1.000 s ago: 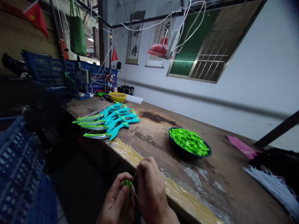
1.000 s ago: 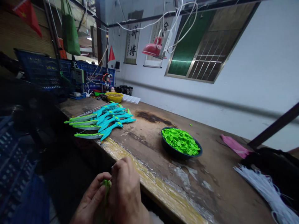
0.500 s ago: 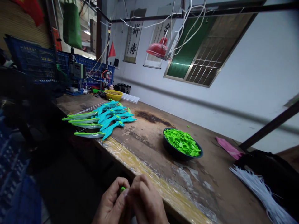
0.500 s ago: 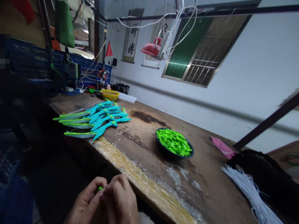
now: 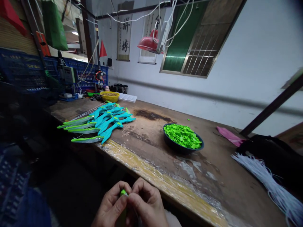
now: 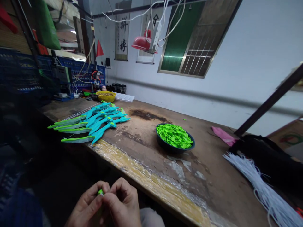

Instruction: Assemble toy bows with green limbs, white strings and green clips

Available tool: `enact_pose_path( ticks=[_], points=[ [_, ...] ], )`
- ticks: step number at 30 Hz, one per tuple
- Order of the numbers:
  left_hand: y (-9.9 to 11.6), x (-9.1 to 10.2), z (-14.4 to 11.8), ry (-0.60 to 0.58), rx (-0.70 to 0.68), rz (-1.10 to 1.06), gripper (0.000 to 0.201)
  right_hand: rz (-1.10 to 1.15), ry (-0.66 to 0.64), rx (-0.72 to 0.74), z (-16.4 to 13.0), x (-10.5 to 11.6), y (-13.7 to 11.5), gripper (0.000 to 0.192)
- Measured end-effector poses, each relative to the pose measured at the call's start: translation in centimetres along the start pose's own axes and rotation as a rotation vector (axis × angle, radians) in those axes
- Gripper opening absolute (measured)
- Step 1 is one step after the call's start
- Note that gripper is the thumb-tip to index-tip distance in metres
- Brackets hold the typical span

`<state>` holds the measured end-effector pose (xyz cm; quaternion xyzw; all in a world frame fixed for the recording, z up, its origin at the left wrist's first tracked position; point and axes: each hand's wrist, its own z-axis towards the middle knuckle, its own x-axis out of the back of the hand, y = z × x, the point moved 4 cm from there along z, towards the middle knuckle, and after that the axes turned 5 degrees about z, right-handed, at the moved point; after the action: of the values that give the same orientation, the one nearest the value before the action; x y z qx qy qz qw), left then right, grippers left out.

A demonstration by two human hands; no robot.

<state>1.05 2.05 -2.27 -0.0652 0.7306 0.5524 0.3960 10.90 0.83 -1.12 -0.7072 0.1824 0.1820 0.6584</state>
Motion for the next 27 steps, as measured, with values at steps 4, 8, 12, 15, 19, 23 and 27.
enact_pose_path(
  ticks=[4, 8, 12, 15, 19, 23, 27],
  points=[
    [0.4, -0.5, -0.3, 0.019, -0.002, -0.012, 0.033, -0.001, 0.006, 0.074, -0.3, 0.1, -0.4, 0.044],
    [0.4, -0.7, -0.3, 0.048, -0.009, 0.016, 0.03, -0.05, -0.119, 0.083, -0.6, 0.1, -1.4, 0.035],
    [0.2, -0.4, -0.2, 0.044, -0.004, 0.087, 0.029, -0.146, -0.15, 0.029, -1.3, 0.3, -1.9, 0.03],
    [0.1, 0.0, -0.2, 0.071, -0.002, 0.068, 0.029, -0.337, -0.123, 0.098, -1.6, 0.5, -2.0, 0.026],
    [-0.1, 0.2, -0.2, 0.057, 0.029, 0.048, 0.028, -0.783, -0.095, 0.68, -1.8, 0.2, -2.9, 0.019],
    [-0.5, 0.2, 0.2, 0.021, 0.048, -0.029, 0.024, -1.042, -0.102, 0.968, -1.5, -0.1, -3.0, 0.019],
    [-0.3, 0.6, 0.6, -0.011, 0.036, 0.102, 0.026, -1.116, -0.162, 1.025, -1.3, -0.2, -3.5, 0.022]
  ],
)
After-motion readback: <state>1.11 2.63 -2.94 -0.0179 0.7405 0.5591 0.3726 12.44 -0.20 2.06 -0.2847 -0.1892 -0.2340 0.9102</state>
